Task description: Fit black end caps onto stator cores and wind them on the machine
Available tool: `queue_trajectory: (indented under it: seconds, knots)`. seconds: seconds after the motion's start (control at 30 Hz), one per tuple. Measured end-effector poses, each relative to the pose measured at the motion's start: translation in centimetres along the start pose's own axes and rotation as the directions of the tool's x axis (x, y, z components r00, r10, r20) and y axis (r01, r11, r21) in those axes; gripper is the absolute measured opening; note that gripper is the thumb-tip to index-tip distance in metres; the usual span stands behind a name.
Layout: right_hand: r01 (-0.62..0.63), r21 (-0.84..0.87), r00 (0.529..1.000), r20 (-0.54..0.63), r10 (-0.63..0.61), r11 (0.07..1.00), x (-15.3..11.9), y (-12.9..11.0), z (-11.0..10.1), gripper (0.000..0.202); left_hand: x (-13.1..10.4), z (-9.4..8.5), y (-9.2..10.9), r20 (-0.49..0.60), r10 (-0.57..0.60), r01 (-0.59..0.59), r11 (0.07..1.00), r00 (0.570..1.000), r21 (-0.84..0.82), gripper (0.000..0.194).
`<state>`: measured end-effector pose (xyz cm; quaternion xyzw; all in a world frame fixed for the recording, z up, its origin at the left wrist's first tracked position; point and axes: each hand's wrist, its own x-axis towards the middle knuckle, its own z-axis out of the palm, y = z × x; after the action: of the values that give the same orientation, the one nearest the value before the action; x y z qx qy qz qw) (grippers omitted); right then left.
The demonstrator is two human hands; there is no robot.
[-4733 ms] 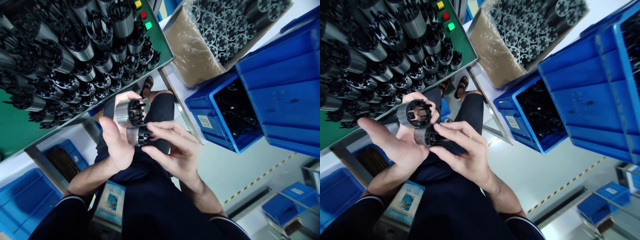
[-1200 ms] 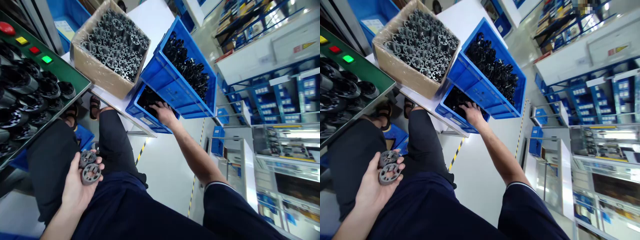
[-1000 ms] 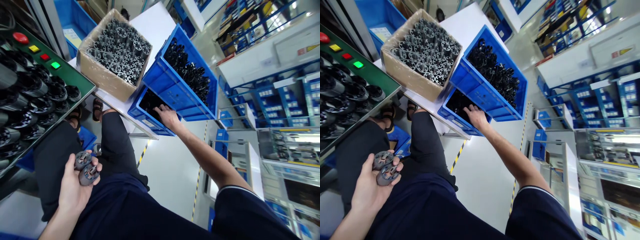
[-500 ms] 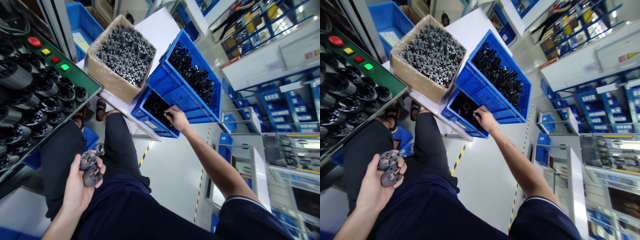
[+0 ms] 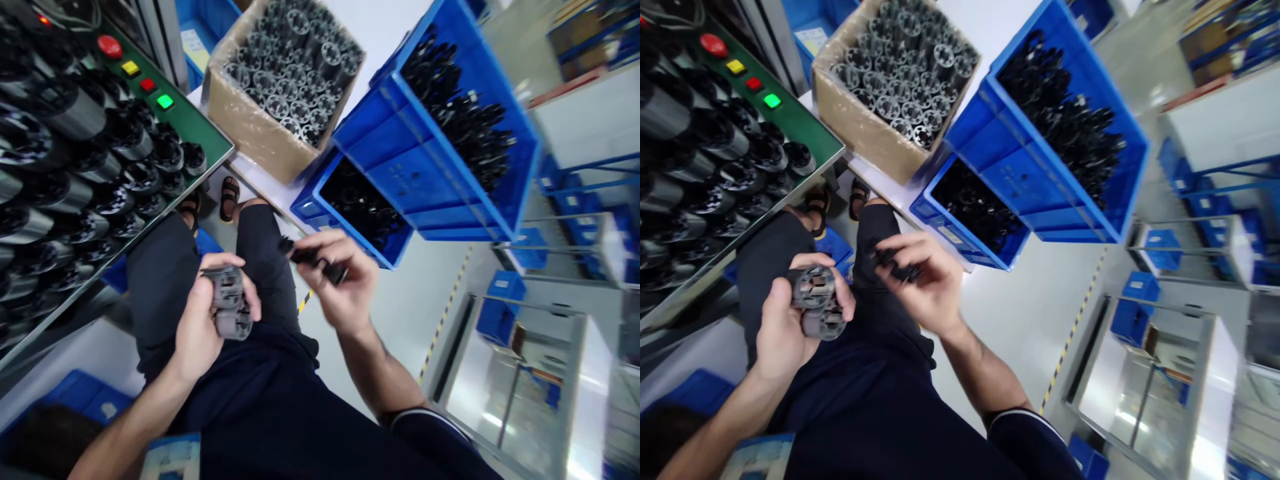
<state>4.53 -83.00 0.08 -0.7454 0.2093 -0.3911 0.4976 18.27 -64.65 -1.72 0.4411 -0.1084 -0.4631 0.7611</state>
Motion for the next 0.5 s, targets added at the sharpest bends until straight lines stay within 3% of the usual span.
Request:
queue_trajectory:
  seconds: [0.07, 0.17, 0.33, 0.5]
  knots:
    - [0.046, 0.149, 0.995, 0.077, -0.058, 0.988, -1.4, -2.4, 3.6, 0.017, -0.3, 0.1, 0.0, -0.048, 0.077, -0.070, 0.988, 0.996, 0.140, 0.055]
    - [0.087, 0.230, 0.988, 0.103, -0.113, 0.969, -2.1, -3.4, 6.1, 0.016, -1.0, -0.4, 0.4, -0.087, 0.163, -0.122, 0.927, 0.983, 0.355, 0.059]
    - [0.152, 0.197, 0.963, 0.189, -0.190, 0.968, -1.9, -2.9, 6.0, 0.008, -1.6, -1.2, 1.0, -0.015, 0.215, -0.196, 0.914, 0.977, 0.355, 0.053]
    - [0.079, 0.080, 0.985, 0.148, -0.090, 0.994, -2.5, -4.3, 5.9, 0.008, -1.8, -1.5, 1.0, 0.046, 0.253, -0.254, 0.916, 0.966, 0.309, 0.047]
